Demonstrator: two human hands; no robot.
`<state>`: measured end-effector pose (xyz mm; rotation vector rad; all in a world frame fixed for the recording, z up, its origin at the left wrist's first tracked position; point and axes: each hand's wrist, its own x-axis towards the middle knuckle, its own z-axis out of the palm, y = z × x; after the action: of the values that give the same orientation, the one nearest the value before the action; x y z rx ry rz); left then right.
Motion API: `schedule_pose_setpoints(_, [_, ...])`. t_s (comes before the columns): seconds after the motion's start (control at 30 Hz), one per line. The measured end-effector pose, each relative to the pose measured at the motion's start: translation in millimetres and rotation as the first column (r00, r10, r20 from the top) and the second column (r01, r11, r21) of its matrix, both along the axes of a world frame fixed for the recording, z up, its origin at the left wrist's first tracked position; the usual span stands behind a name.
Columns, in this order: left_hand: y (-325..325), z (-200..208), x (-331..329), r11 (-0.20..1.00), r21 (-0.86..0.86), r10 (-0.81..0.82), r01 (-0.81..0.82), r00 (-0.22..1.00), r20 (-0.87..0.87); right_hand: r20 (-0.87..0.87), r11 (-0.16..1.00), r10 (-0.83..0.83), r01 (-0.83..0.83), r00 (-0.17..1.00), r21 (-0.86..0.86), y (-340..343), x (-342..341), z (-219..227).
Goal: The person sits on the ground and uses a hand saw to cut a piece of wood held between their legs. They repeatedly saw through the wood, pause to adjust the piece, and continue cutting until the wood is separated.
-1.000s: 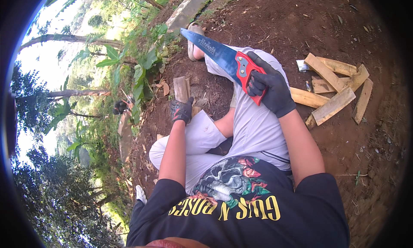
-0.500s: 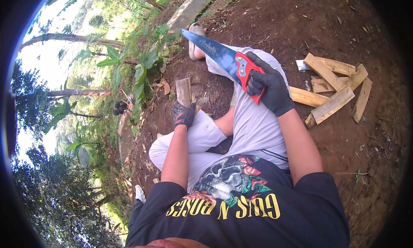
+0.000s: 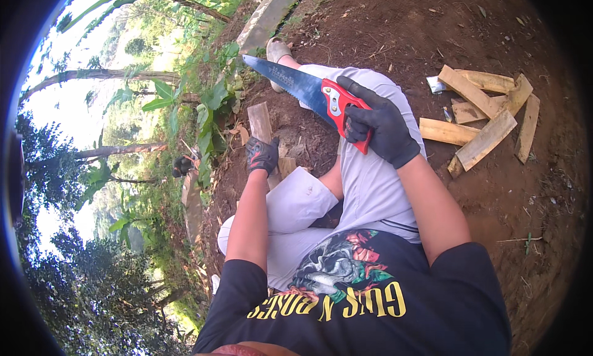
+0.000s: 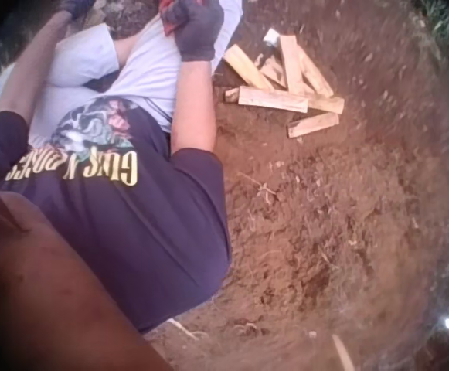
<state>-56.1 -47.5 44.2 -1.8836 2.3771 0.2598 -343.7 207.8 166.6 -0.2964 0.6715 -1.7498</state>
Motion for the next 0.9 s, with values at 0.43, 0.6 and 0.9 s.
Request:
schedule_pose_setpoints(0.43, [-39.3,-14.1,-34.6,0.993,-0.013,0.113,-0.117,0.978,-0.174,-0.058,0.997,-0.052,0.056,0.997,0.061,2.1,-7.7,-0.5])
schedule_pose_setpoints(0.6, [-40.0,-15.2,-32.7,0.986,0.059,0.168,-0.159,0.958,-0.230,-0.079,0.998,-0.032,0.037,0.996,0.056,4.2,-13.9,-0.8])
schedule_pose_setpoints(0.9, [-40.7,-12.0,-36.6,0.981,0.058,0.190,-0.183,0.969,-0.157,-0.004,0.999,-0.036,0.036,0.999,-0.019,7.7,-13.9,-10.4])
